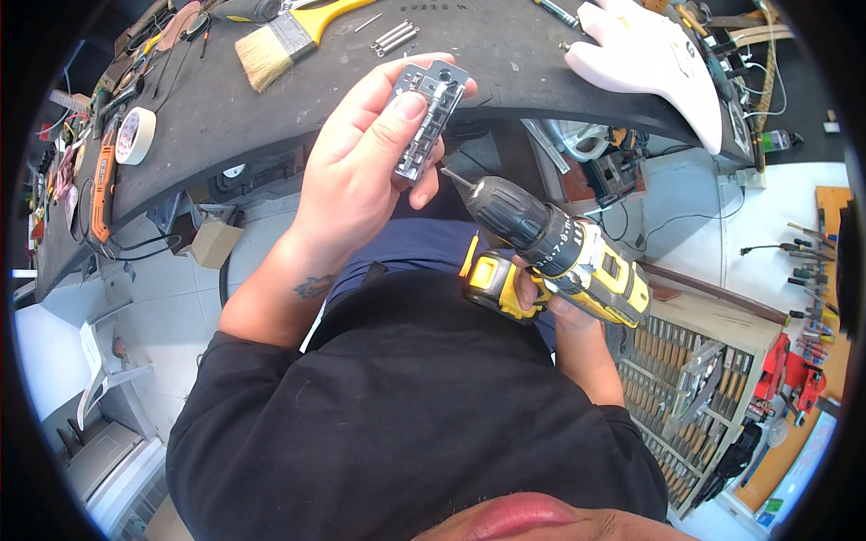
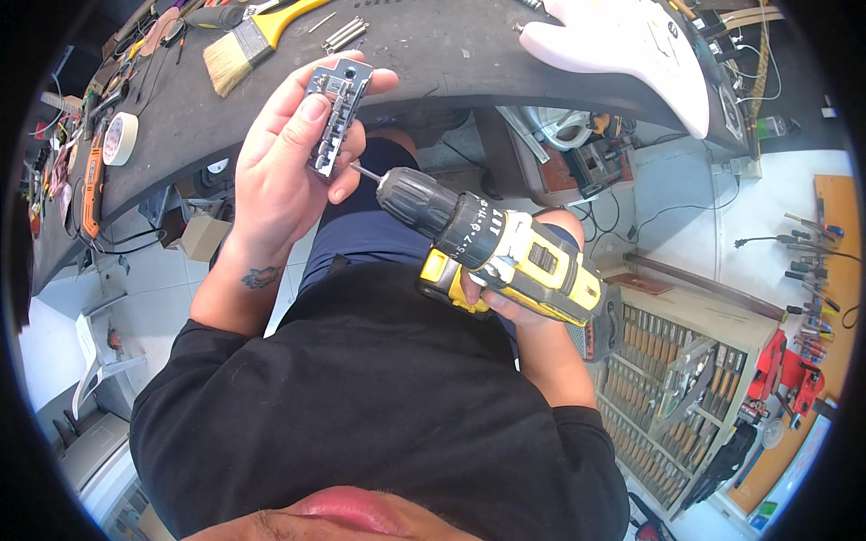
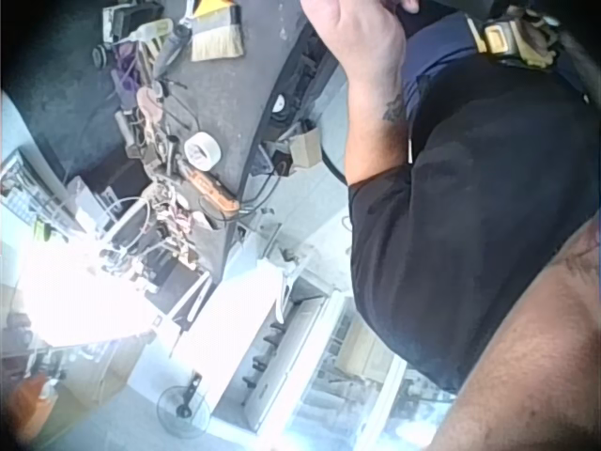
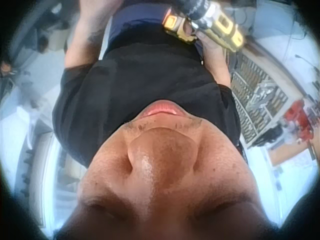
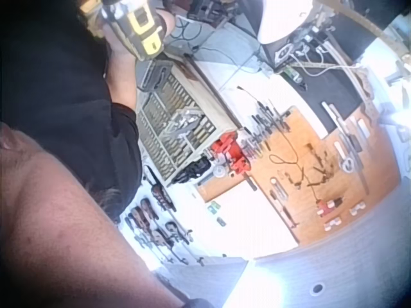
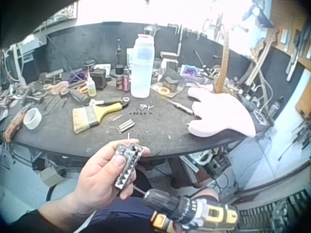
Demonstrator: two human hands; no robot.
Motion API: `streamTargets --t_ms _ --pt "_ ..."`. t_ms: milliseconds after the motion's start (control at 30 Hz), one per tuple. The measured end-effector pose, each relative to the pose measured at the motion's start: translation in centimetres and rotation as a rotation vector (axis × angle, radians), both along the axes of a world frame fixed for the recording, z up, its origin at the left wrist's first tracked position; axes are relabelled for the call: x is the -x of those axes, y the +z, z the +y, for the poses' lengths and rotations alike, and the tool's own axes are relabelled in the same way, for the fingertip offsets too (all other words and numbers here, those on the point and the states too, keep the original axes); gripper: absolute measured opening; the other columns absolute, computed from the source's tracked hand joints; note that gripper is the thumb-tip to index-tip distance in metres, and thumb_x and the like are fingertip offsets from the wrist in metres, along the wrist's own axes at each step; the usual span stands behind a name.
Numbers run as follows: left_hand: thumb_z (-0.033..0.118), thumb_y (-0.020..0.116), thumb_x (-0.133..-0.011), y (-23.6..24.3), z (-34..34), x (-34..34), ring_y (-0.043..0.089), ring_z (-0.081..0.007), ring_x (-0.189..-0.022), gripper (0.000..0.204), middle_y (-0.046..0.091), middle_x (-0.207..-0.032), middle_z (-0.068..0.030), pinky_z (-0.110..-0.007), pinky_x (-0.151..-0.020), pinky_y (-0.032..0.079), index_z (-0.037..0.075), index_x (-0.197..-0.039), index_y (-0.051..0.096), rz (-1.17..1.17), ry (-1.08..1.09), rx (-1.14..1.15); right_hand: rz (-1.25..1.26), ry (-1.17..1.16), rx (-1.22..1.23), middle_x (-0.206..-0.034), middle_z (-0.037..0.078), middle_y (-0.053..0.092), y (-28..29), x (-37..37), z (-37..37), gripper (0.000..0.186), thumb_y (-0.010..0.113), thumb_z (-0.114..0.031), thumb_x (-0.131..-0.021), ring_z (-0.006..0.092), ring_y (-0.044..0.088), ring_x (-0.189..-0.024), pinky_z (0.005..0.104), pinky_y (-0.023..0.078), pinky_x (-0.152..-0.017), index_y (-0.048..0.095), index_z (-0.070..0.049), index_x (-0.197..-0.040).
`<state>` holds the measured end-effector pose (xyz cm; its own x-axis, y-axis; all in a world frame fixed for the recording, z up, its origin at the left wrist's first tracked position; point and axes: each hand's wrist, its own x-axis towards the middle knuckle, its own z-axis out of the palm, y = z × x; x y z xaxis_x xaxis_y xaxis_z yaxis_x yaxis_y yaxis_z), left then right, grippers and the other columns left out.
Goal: The person unscrews small components from a guitar bridge using a power drill and then replaces small screws by hand and with a screwdriver.
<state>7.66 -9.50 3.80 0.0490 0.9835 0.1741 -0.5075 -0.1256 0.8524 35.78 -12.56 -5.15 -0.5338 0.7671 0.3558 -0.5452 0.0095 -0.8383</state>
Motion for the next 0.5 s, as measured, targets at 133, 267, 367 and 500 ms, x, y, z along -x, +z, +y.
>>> streamTargets --t_ms 133,267,367,500 --pt "0.02 0.044 -0.111 0.2 -0.1 -0.3 0.049 -0.0057 -0.071 0.044 0.056 -0.142 -0.0265 -0.02 -0.051 0.047 -0.003 -0.149 0.043 -0.02 0.006 0.014 0.043 -0.002 0.002 -0.105 0.011 0.069 0.1 0.7 -0.4 0.063 0.07 -0.004 -0.093 0.0163 0.07 -0.081 0.0304 0.056 -0.073 0.042 -0.005 -0.15" --pt "0.02 0.044 -0.111 0.3 -0.1 -0.3 0.049 -0.0059 -0.072 0.045 0.056 -0.142 -0.0262 -0.019 -0.051 0.047 -0.002 -0.15 0.042 -0.032 -0.027 0.012 0.064 -0.01 0.043 -0.105 0.011 0.07 -0.1 0.6 -0.6 0.063 0.071 -0.003 -0.093 0.0157 0.071 -0.08 0.0307 0.057 -0.072 0.042 -0.004 -0.15" --pt "0.021 0.044 -0.112 0.2 -0.2 -0.3 0.049 -0.0058 -0.073 0.045 0.056 -0.143 -0.0255 -0.019 -0.051 0.047 -0.002 -0.15 0.041 -0.026 -0.035 0.019 0.028 -0.009 0.05 -0.104 0.011 0.07 -0.2 0.2 -0.4 0.063 0.072 -0.004 -0.093 0.0163 0.071 -0.079 0.0305 0.057 -0.071 0.043 -0.004 -0.149" --pt "0.021 0.044 -0.112 0.3 -0.2 -0.4 0.049 -0.0056 -0.073 0.045 0.056 -0.142 -0.0246 -0.019 -0.051 0.047 -0.002 -0.15 0.041 -0.024 -0.04 0.025 -0.02 -0.077 0.08 -0.108 0.02 0.071 -1.1 0.1 -0.8 0.074 0.086 -0.02 -0.083 0.0179 0.072 -0.071 0.0291 0.058 -0.061 0.045 0.002 -0.141"
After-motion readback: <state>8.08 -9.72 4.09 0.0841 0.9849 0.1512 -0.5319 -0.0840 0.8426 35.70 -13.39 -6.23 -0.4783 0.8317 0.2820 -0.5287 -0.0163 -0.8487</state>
